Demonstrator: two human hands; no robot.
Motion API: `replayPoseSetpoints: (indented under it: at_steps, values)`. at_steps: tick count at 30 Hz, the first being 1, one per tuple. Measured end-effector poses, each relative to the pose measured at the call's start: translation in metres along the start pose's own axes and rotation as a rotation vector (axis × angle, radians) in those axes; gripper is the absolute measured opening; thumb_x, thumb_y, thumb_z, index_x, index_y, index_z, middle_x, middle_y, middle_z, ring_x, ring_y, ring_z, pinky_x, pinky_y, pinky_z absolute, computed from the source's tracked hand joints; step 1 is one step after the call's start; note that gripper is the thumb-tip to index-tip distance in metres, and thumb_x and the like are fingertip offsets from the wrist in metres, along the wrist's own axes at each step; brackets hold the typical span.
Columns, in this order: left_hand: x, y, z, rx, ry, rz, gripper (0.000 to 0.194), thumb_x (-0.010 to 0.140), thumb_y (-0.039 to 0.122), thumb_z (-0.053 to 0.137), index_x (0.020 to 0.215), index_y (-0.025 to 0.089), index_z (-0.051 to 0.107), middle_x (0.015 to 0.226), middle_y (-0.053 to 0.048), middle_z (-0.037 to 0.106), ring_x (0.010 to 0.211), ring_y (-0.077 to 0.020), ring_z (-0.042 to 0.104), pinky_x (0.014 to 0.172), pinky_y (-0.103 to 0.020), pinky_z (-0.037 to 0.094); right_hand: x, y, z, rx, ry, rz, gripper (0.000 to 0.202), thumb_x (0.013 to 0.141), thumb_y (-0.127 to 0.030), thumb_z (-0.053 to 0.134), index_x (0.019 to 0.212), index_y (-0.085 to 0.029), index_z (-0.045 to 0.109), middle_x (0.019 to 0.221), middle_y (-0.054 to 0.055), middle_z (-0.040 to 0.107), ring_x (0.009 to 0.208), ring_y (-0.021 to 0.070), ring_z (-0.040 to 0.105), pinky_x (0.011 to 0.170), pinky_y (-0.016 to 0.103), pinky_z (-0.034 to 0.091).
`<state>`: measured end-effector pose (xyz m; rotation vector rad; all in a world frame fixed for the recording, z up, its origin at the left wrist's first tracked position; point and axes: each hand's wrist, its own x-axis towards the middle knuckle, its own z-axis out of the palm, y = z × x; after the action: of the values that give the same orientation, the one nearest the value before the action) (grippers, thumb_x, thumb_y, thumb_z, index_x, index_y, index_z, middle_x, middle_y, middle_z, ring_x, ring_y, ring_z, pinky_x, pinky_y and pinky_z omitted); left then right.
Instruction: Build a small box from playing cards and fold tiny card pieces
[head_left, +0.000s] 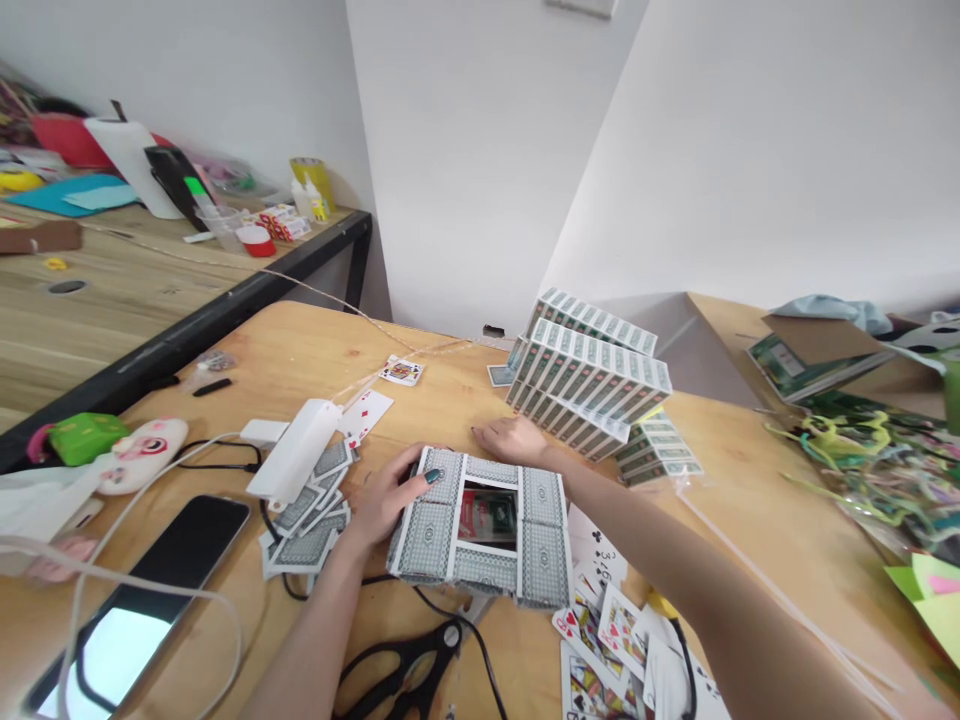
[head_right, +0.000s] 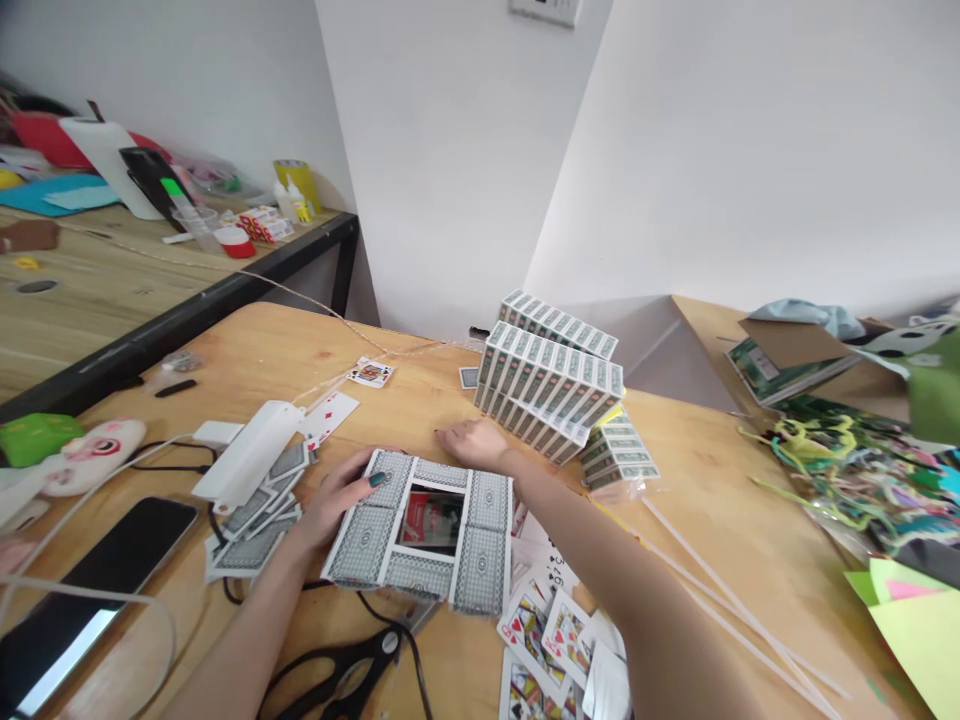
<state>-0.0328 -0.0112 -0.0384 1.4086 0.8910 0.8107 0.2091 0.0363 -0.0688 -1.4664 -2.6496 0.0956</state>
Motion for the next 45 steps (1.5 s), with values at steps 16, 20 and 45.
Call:
replayPoseSetpoints:
  at_steps: [16,20,45]
  values:
    - [0.002,0.000,0.000,-0.015,-0.010,-0.005,0.045,0.076,0.039,0.055,0.115,0.016,0.056,0.111,-0.007,0.062,0.103,-0.0259,0.054,0.085,-0.032,0.043,-0.032,-0.089,-0.105,0.288,0.307,0.082,0.051,0.092,-0.042,0.030,0.050,-0.022,0.050,0.048,0.000,0.047,0.045,0.0117,0.044,0.048,0.026,0.036]
    - [0.002,-0.001,0.001,-0.015,0.014,-0.010,0.046,0.074,0.040,0.056,0.114,0.016,0.057,0.111,-0.007,0.062,0.103,-0.0258,0.054,0.088,-0.033,0.042,-0.045,-0.110,-0.103,0.226,0.055,-0.038,0.045,0.092,-0.041,0.029,0.065,-0.030,0.063,0.063,0.005,0.059,0.063,0.0173,0.059,0.062,0.030,0.047]
    - [0.001,-0.001,-0.002,-0.015,-0.022,0.004,0.042,0.077,0.035,0.054,0.115,0.016,0.056,0.113,-0.006,0.061,0.102,-0.0246,0.055,0.083,-0.029,0.043,-0.038,0.007,-0.027,0.031,-0.089,0.482,0.039,0.088,-0.016,0.037,0.126,-0.021,0.047,0.115,0.007,0.064,0.098,0.0217,0.064,0.085,0.033,0.051]
